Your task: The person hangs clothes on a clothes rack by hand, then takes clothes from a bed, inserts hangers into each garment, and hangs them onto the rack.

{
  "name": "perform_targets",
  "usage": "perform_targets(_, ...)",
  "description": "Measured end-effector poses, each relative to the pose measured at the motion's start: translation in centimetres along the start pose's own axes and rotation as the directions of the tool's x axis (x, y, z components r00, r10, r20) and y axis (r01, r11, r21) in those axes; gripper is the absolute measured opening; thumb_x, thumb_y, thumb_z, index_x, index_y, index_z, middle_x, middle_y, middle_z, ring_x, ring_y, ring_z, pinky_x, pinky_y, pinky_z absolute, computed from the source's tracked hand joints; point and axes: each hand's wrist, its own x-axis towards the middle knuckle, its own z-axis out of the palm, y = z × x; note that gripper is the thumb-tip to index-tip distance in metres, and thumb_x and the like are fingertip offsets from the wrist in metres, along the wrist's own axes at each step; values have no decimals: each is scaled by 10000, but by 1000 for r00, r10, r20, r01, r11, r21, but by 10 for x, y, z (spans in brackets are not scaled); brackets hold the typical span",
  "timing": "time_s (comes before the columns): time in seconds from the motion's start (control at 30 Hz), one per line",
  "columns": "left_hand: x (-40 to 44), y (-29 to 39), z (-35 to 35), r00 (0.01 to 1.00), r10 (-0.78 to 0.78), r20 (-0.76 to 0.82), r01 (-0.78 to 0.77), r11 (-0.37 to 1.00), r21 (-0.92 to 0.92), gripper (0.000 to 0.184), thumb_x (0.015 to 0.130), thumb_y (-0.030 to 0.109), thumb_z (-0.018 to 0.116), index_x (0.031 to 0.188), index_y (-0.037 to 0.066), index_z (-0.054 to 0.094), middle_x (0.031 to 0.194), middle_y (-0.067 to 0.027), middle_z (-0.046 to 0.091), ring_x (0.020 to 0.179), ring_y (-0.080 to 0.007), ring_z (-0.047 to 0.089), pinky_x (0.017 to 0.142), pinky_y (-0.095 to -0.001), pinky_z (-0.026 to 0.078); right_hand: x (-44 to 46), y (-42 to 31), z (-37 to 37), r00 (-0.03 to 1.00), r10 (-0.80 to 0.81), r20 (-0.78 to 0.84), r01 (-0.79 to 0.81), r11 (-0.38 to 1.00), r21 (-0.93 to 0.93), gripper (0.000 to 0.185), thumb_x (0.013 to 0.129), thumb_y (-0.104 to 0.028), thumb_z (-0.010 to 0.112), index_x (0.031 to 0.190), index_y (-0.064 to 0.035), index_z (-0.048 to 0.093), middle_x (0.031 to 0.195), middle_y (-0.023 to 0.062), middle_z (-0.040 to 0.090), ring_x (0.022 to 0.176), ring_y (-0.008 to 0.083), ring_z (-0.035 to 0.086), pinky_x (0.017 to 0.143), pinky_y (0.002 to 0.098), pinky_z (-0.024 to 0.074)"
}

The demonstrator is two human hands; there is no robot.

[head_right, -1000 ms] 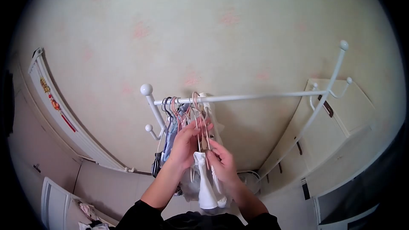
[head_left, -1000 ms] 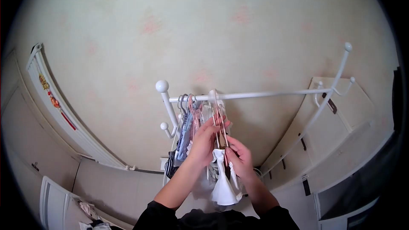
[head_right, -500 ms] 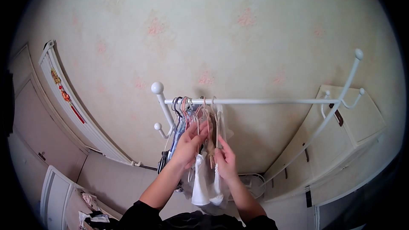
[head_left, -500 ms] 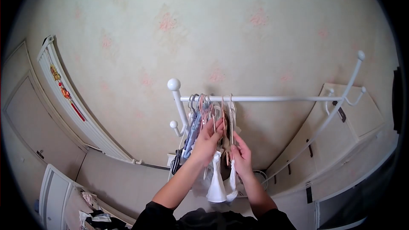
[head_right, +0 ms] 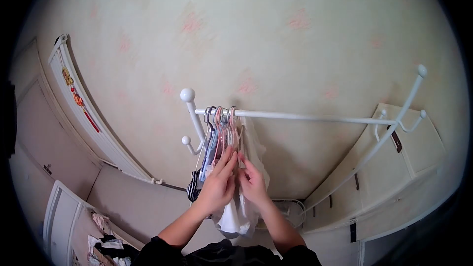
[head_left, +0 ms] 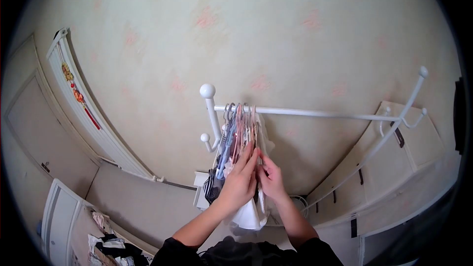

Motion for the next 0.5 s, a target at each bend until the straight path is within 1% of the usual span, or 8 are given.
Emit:
perform_targets(0.13, -14, 9, -28, 999, 19, 49, -12, 990, -137, 645, 868, 10, 634, 1477, 19, 420, 1561, -224, 336, 1411, -373, 401, 1119, -379, 372, -2, 14, -4, 998, 3, -62, -4, 1000, -3, 502, 1003, -4, 481, 1500, -34, 416, 1036, 14, 582, 881, 71, 540, 805, 207, 445)
perform_targets(0.2, -33, 2, -41, 999, 26, 18, -20, 962, -274, 600, 866, -18, 638, 1442, 10, 476, 1518, -202, 417, 1397, -329, 434, 1120, -370, 371, -14, 15, -1, 979, -124, -162, 107, 988, -113, 442, 1009, -60, 499, 1448, -18, 471, 1083, 36, 563, 949, 109, 539, 863, 248, 443)
perform_targets(0.23, -46, -5, -49, 1000, 19, 15, -12, 934, -356, 580, 869, -41, 627, 1431, 9, 495, 1501, -190, 446, 1388, -303, 450, 1116, -364, 379, -19, 19, -2, 960, -194, -203, 161, 972, -170, 419, 1011, -88, 508, 1422, -10, 499, 1107, 47, 554, 983, 128, 538, 893, 268, 442)
perform_targets(0.3, -81, -25, -59, 988, -155, -5, 128, 830, -543, 498, 903, -70, 573, 1395, 1, 533, 1455, -167, 498, 1338, -263, 498, 1093, -353, 409, -40, 52, -23, 889, -370, -270, 194, 838, -510, 414, 1013, -170, 536, 1392, -5, 507, 1241, 92, 530, 1105, 187, 532, 984, 332, 424)
perform_targets(0.37, -122, -53, -69, 946, -324, -27, 221, 702, -678, 425, 937, -80, 535, 1355, -8, 565, 1381, -156, 559, 1272, -245, 551, 1066, -353, 445, -70, 91, -38, 896, -175, -408, 59, 958, -282, 455, 1011, -263, 558, 1380, -3, 501, 1306, 106, 524, 1154, 218, 541, 1019, 375, 424)
perform_targets(0.43, -167, -85, -79, 864, -500, -62, 279, 577, -768, 357, 970, -72, 513, 1314, -19, 591, 1279, -158, 628, 1192, -249, 611, 1037, -364, 486, -107, 143, -60, 907, 12, -420, -36, 998, -49, 472, 989, -102, 553, 1441, -31, 437, 1341, 131, 536, 1171, 229, 556, 1033, 394, 450)
perform_targets(0.47, -186, -93, -88, 759, -646, -84, 356, 520, -776, 298, 989, -49, 505, 1265, -31, 617, 1136, -140, 694, 1077, -232, 658, 993, -360, 512, -115, 142, -31, 821, -13, -570, -2, 1000, -25, 278, 979, -145, 557, 1244, -61, 562, 1143, 107, 610, 1015, 244, 611, 892, 420, 512)
perform_targets(0.5, -208, -105, -97, 705, -704, -84, 385, 479, -789, 293, 993, -37, 508, 1263, -26, 621, 1127, -131, 697, 1069, -218, 658, 985, -352, 514, -129, 160, -25, 783, 66, -619, -80, 997, 5, 251, 979, -153, 555, 1215, -67, 563, 1114, 103, 608, 992, 244, 608, 875, 416, 511)
